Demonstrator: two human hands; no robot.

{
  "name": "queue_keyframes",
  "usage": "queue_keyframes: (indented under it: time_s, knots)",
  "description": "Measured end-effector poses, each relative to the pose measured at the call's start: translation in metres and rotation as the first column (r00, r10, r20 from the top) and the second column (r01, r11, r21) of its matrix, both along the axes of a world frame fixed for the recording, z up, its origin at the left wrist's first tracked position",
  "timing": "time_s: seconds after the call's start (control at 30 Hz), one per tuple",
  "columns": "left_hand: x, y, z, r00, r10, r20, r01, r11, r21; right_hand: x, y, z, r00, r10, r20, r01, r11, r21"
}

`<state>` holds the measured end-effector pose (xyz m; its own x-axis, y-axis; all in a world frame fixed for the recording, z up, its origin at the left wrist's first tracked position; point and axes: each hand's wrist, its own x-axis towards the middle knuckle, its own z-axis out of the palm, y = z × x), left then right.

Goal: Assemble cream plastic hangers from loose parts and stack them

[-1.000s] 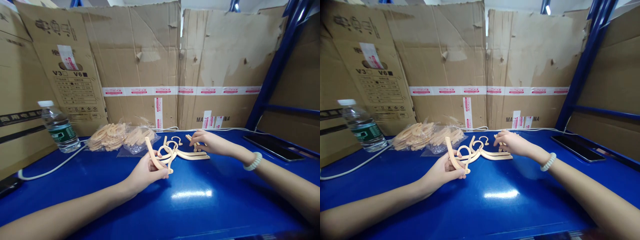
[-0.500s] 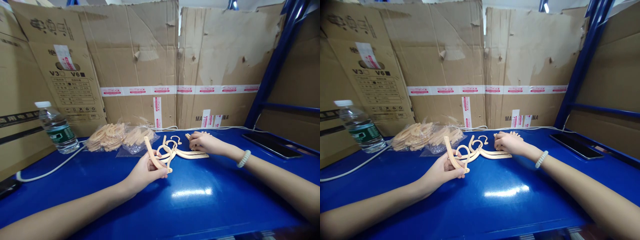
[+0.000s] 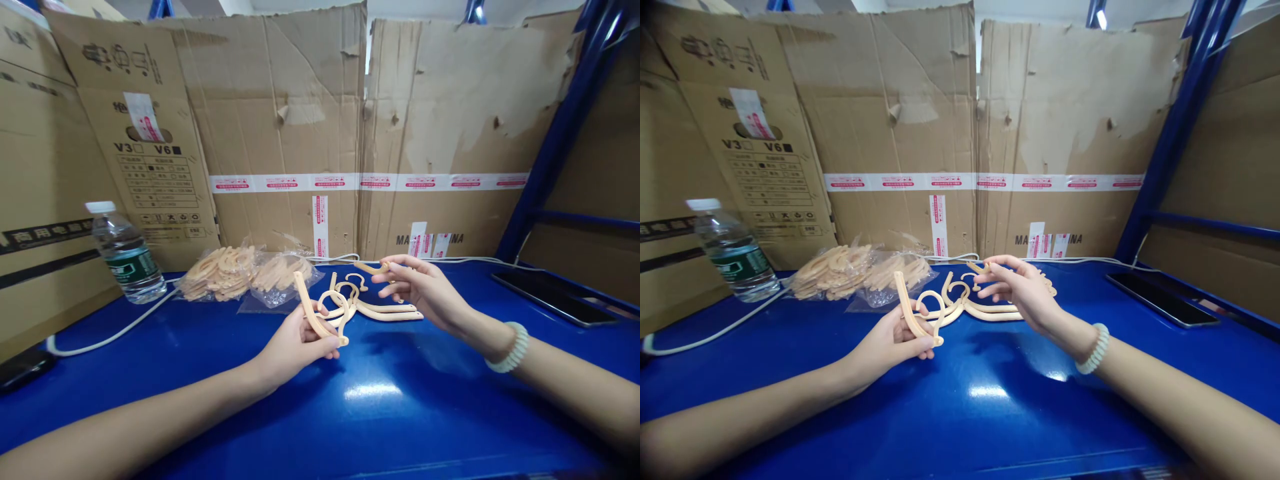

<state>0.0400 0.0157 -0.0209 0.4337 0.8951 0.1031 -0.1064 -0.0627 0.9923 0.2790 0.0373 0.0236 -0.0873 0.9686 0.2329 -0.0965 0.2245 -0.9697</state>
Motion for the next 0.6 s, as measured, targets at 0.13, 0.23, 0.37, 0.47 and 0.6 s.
queue_keyframes:
  time_s: [0.13, 0.23, 0.37, 0.47, 0.6]
  knots:
    - [0.000, 0.001, -0.002, 1.000, 0.001, -0.001, -0.001, 1.000, 0.007, -0.012, -0.015, -0.007, 0.983, 0.093, -0.157, -0.109, 0.990, -0.094]
    - [0.000, 0.002, -0.002, 1.000, -0.003, -0.009, 0.003, 1.000, 0.007, -0.020, -0.022, -0.013, 0.973, 0.145, -0.179, -0.168, 0.979, -0.119]
    - [0.000, 0.002, -0.002, 1.000, -0.012, -0.013, 0.012, 1.000, 0.009, -0.028, -0.028, -0.019, 0.959, 0.189, -0.209, -0.225, 0.961, -0.163]
    - [-0.001, 0.001, -0.002, 0.999, -0.006, -0.032, 0.007, 1.000, 0.006, -0.031, -0.030, -0.022, 0.949, 0.244, -0.200, -0.284, 0.936, -0.208]
    - [-0.003, 0.001, -0.003, 0.998, -0.015, -0.063, 0.018, 0.999, 0.045, -0.032, -0.032, -0.026, 0.945, 0.311, -0.104, -0.327, 0.919, -0.221]
